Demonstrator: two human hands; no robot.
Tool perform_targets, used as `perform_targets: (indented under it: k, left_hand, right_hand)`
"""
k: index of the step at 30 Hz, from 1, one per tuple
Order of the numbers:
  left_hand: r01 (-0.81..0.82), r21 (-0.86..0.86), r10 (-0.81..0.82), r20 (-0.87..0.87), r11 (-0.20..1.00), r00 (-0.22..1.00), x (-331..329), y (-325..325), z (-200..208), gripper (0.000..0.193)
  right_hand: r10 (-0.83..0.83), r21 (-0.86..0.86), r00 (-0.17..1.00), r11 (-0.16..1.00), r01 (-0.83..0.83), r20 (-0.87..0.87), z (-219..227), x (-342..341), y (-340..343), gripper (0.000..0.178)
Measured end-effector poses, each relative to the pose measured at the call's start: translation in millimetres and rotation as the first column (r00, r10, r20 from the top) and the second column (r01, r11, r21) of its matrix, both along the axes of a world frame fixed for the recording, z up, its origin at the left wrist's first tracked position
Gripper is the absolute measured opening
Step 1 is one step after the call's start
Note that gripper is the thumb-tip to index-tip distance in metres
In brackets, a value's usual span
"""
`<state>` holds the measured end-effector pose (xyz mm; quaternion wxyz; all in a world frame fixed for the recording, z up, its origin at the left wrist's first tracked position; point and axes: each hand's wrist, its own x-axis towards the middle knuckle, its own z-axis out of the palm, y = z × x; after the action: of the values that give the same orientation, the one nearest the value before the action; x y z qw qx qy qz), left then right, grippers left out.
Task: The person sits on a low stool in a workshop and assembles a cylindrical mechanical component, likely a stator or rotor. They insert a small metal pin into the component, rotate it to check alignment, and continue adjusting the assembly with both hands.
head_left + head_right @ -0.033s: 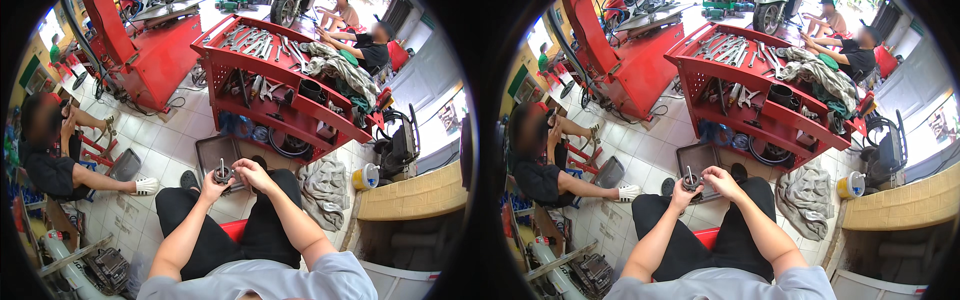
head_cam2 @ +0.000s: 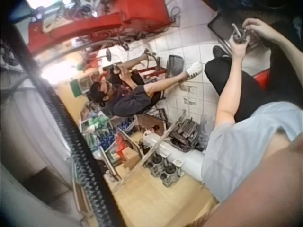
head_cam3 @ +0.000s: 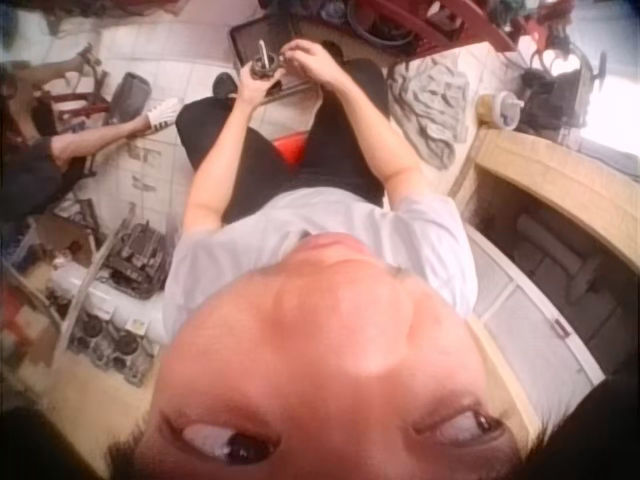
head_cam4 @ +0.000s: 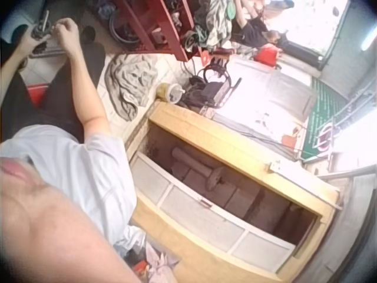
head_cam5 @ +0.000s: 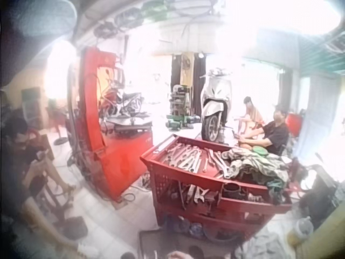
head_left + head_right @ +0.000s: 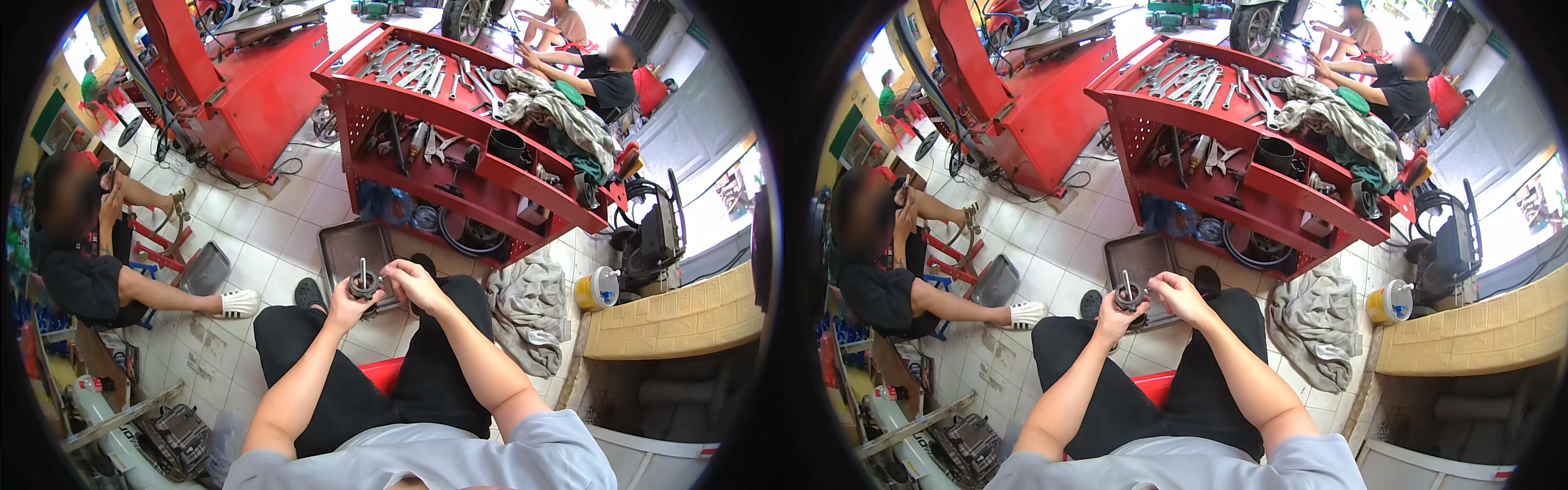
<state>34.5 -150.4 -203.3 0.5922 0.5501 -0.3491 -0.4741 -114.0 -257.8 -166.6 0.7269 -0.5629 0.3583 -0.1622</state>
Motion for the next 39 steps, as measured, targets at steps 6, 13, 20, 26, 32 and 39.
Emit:
perform_targets:
  k: [6, 13, 20, 26, 32, 39]
  left_hand:
    - [0.017, 0.001, -0.017, 0.039, 1.000, 0.999, 1.1, 1.3, 0.3, 0.026]
    - [-0.003, 0.006, 0.002, 0.026, 1.000, 1.000, -1.8, -0.5, 1.6, 0.025]
    - [-0.026, -0.041, 0.031, 0.137, 0.999, 0.990, 2.6, -1.2, 2.2, 0.026]
    - [0.015, -0.097, 0.008, 0.229, 0.995, 0.973, 5.7, -3.4, -0.7, 0.030]
    - [0.039, -0.090, -0.023, 0.169, 0.995, 0.985, 9.1, -1.2, 5.2, 0.027]
    - [0.058, -0.085, -0.049, 0.102, 0.995, 0.994, 4.2, -0.4, 15.5, 0.026]
  right_hand:
    - [0.109, -0.059, 0.990, 0.992, -0.114, -0.085, -1.2, -3.0, -0.3, 0.029]
    - [0.053, -0.034, 0.987, 0.998, -0.059, -0.150, 13.4, -0.5, 1.0, 0.020]
    - [0.053, -0.114, 0.998, 0.992, -0.055, -0.018, 8.1, 4.2, 3.0, 0.017]
    - [0.021, -0.150, 0.996, 0.988, -0.033, -0.083, -9.5, -2.1, 1.9, 0.041]
    - [0.011, -0.028, 0.999, 1.000, -0.010, 0.050, 5.9, 6.4, 4.7, 0.030]
    - [0.081, -0.031, 0.996, 0.996, -0.079, 0.045, 2.2, -0.3, -1.0, 0.021]
